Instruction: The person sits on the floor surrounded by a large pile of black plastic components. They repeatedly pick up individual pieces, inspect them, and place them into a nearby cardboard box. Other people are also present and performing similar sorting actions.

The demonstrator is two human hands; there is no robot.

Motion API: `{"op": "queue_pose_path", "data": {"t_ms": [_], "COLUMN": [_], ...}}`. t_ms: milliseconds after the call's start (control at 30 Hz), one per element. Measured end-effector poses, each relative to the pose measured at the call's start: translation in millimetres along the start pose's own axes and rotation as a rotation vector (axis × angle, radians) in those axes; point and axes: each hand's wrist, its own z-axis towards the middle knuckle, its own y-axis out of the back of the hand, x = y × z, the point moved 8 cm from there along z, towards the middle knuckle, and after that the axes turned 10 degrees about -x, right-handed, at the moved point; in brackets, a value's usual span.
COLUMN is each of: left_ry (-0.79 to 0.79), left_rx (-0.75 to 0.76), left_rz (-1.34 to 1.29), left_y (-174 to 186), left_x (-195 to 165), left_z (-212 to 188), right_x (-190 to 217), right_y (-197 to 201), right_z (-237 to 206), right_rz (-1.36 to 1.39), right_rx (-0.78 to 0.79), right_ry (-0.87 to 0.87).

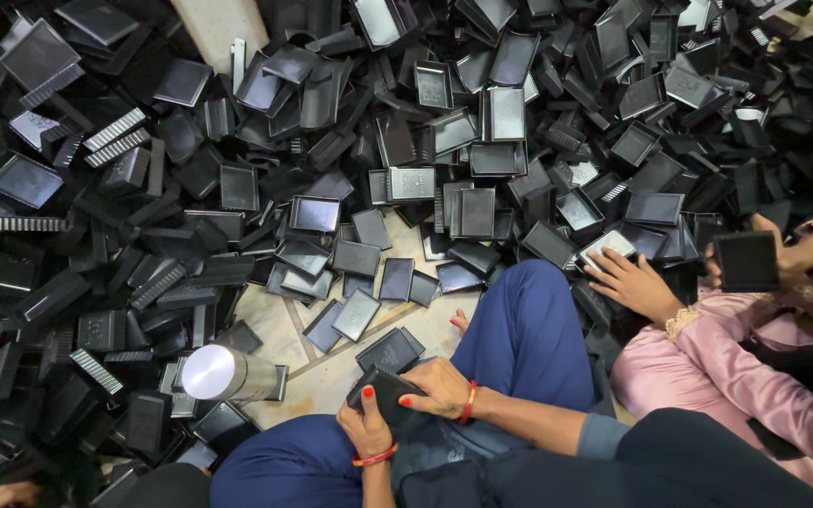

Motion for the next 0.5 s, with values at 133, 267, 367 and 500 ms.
{"op": "queue_pose_path", "data": {"t_ms": [133,267,367,500], "left_ry": [0.025,0.009,0.064,0.093], "left_rx": [-0.009,-0.009,-0.002,-0.009], "left_rz": [0.034,0.023,0.038,0.041], "left_y": [1,0,-1,-1], "left_x": [9,18,31,39], "left_z": [0,0,-2,-3], "right_x": [-2,-1,1,4], "right_y": [-1,0,1,2], "right_z": [1,2,2,2], "right_rz": [0.002,0.017,0.04,0.073], "right_rx": [0.021,0.005,-0.005,-0.017], "right_ry": [-0.016,0.001,0.034,0.066]}}
